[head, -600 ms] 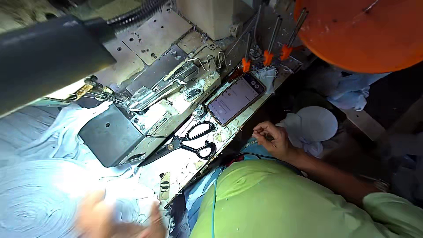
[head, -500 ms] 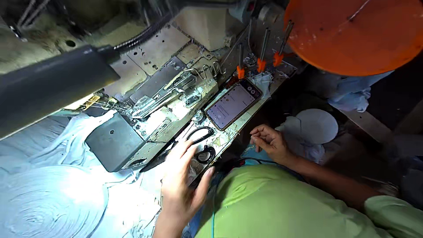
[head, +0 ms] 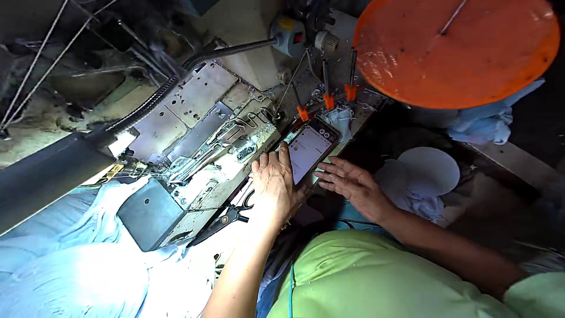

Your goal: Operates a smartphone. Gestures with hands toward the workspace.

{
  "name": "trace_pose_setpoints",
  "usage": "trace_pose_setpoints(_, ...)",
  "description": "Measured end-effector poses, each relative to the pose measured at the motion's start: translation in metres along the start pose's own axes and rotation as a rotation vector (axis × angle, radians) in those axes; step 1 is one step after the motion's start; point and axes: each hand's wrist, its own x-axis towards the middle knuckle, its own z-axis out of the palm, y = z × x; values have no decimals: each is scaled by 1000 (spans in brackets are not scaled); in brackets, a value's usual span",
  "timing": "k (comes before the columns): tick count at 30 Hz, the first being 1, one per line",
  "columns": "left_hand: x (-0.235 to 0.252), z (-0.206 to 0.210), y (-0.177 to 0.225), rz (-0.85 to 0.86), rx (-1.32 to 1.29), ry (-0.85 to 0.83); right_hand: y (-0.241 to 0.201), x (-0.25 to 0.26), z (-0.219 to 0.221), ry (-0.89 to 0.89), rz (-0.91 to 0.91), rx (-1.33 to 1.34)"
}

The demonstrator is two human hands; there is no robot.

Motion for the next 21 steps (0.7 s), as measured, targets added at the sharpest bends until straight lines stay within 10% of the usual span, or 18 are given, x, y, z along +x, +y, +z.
trace_pose_setpoints(15, -61, 17, 11, 13, -380, 567, 19, 1, 21, -59, -134, 172)
trace_pose_setpoints(21, -87, 18, 17, -103, -600, 527, 19, -3, 40, -131, -138, 229)
